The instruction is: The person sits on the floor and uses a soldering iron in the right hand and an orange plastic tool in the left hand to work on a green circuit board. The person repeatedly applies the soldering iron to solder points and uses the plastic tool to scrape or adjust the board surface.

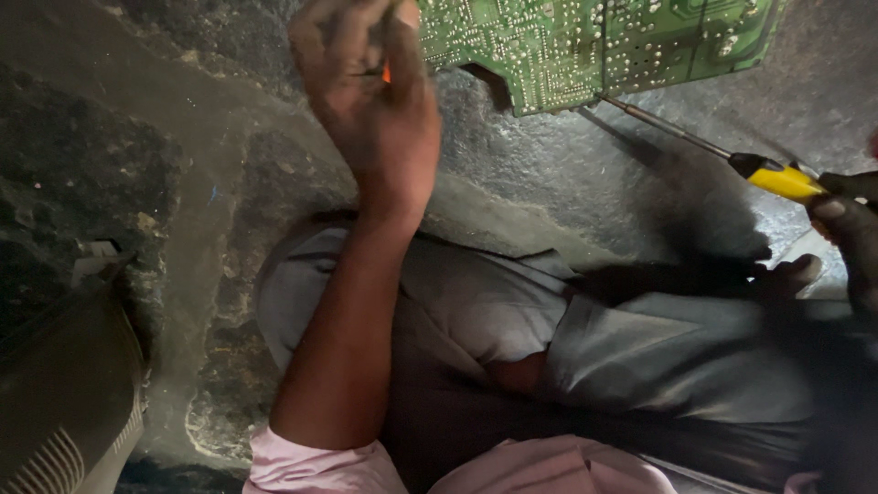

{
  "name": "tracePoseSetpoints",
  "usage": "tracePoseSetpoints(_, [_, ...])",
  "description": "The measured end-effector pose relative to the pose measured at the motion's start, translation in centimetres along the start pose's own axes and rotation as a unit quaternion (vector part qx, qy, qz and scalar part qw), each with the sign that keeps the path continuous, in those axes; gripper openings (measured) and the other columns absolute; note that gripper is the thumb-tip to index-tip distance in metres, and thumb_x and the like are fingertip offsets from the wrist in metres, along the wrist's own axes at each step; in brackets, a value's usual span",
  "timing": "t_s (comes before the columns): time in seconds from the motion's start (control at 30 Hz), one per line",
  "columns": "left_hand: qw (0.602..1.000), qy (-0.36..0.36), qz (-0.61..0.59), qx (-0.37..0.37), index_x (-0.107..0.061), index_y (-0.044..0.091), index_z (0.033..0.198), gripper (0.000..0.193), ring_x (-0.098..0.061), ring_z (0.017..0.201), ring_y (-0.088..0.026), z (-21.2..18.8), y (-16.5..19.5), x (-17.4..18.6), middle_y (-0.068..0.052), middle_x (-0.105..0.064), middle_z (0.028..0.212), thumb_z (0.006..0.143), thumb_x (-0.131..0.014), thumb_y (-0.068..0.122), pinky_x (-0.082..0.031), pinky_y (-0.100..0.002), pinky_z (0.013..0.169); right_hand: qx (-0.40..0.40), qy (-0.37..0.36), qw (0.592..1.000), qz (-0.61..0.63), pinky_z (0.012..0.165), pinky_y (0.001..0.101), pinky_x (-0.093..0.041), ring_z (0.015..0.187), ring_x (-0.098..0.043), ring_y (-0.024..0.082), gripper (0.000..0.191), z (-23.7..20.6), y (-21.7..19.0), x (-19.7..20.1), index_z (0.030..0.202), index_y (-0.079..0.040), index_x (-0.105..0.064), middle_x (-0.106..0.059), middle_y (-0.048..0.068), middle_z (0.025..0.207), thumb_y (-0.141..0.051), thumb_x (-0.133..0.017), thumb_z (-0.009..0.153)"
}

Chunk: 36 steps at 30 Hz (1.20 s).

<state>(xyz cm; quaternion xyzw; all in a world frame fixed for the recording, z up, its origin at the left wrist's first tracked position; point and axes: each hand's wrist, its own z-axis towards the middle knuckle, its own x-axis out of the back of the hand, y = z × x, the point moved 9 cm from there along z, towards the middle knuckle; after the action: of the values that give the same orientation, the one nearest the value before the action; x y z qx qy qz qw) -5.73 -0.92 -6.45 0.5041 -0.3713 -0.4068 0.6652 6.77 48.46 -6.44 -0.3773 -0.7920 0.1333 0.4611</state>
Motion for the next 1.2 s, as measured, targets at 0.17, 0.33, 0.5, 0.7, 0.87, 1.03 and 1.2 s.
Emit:
tracePoseSetpoints(0.17, [0.997, 0.008, 0.051, 0.056, -0.069, 0.003, 0.121, 0.010, -0.053, 0.073, -0.002, -0.4, -1.0, 0.6, -0.001, -0.059, 0.110, 0.117, -0.060, 0.005, -0.046, -0.023, 0.058, 0.017, -0.010, 0.999, 0.040, 0.096, 0.0302, -0.052, 0.103, -0.063, 0.017, 0.029, -0.3, -0.4, -0.2, 0.130, 0.003, -0.059, -0.065, 0.010, 0.109, -0.021, -0.052, 0.116])
tracePoseSetpoints(0.33, [0.996, 0.004, 0.049, 0.069, -0.069, 0.001, 0.120, 0.011, -0.048, 0.065, -0.001, -0.5, -1.4, 0.7, -0.003, -0.064, 0.107, 0.116, -0.061, 0.006, -0.041, -0.022, 0.050, -0.051, -0.031, 0.991, 0.121, 0.096, 0.0308, -0.053, 0.102, -0.065, 0.017, 0.029, -1.2, 1.8, -0.8, 0.127, 0.004, -0.058, -0.067, 0.012, 0.109, -0.024, -0.052, 0.122])
tracePoseSetpoints(0.5, [0.997, -0.006, 0.007, 0.072, -0.069, 0.000, 0.122, 0.014, -0.043, 0.055, -0.001, -0.4, -1.8, 0.5, -0.006, -0.067, 0.111, 0.114, -0.059, 0.006, -0.034, -0.022, 0.046, -0.251, -0.064, 0.956, 0.140, 0.081, 0.0337, -0.055, 0.088, -0.068, 0.021, 0.041, -3.4, 4.0, -2.0, 0.135, -0.003, -0.063, -0.070, 0.016, 0.102, -0.037, -0.047, 0.119])
tracePoseSetpoints(0.7, [0.993, -0.001, 0.015, 0.117, -0.070, 0.000, 0.123, 0.014, -0.048, 0.062, -0.002, -0.6, -2.8, 0.8, -0.005, -0.065, 0.110, 0.114, -0.061, 0.006, -0.037, -0.023, 0.048, -0.223, -0.043, 0.965, 0.130, 0.078, 0.0309, -0.058, 0.091, -0.069, 0.021, 0.041, -2.1, 2.2, -2.2, 0.140, -0.002, -0.061, -0.069, 0.015, 0.108, -0.032, -0.047, 0.116])
tracePoseSetpoints(0.87, [0.992, 0.003, 0.007, 0.123, -0.071, 0.000, 0.121, 0.012, -0.044, 0.065, -0.003, -0.9, -3.2, 1.0, -0.004, -0.063, 0.107, 0.115, -0.063, 0.007, -0.037, -0.024, 0.051, -0.210, -0.044, 0.972, 0.100, 0.076, 0.0350, -0.058, 0.089, -0.069, 0.023, 0.043, -1.8, 1.7, -1.9, 0.140, 0.002, -0.059, -0.069, 0.017, 0.108, -0.031, -0.048, 0.115])
tracePoseSetpoints(1.03, [0.990, 0.005, -0.023, 0.137, -0.069, -0.002, 0.123, 0.015, -0.044, 0.063, -0.002, -0.8, -3.3, 0.9, -0.003, -0.065, 0.103, 0.113, -0.063, 0.008, -0.036, -0.024, 0.049, -0.146, -0.060, 0.979, 0.130, 0.080, 0.0327, -0.059, 0.093, -0.071, 0.022, 0.045, -1.3, 0.5, -2.0, 0.144, 0.002, -0.057, -0.068, 0.018, 0.112, -0.032, -0.048, 0.116])
tracePoseSetpoints(1.2, [0.989, -0.012, 0.007, 0.144, -0.066, -0.002, 0.122, 0.016, -0.042, 0.060, -0.001, -0.6, -3.1, 0.8, -0.002, -0.066, 0.101, 0.110, -0.061, 0.006, -0.034, -0.024, 0.049, -0.352, -0.061, 0.923, 0.144, 0.076, 0.0349, -0.056, 0.087, -0.068, 0.022, 0.049, -2.5, 4.7, -2.6, 0.138, -0.002, -0.059, -0.069, 0.015, 0.106, -0.043, -0.048, 0.114])
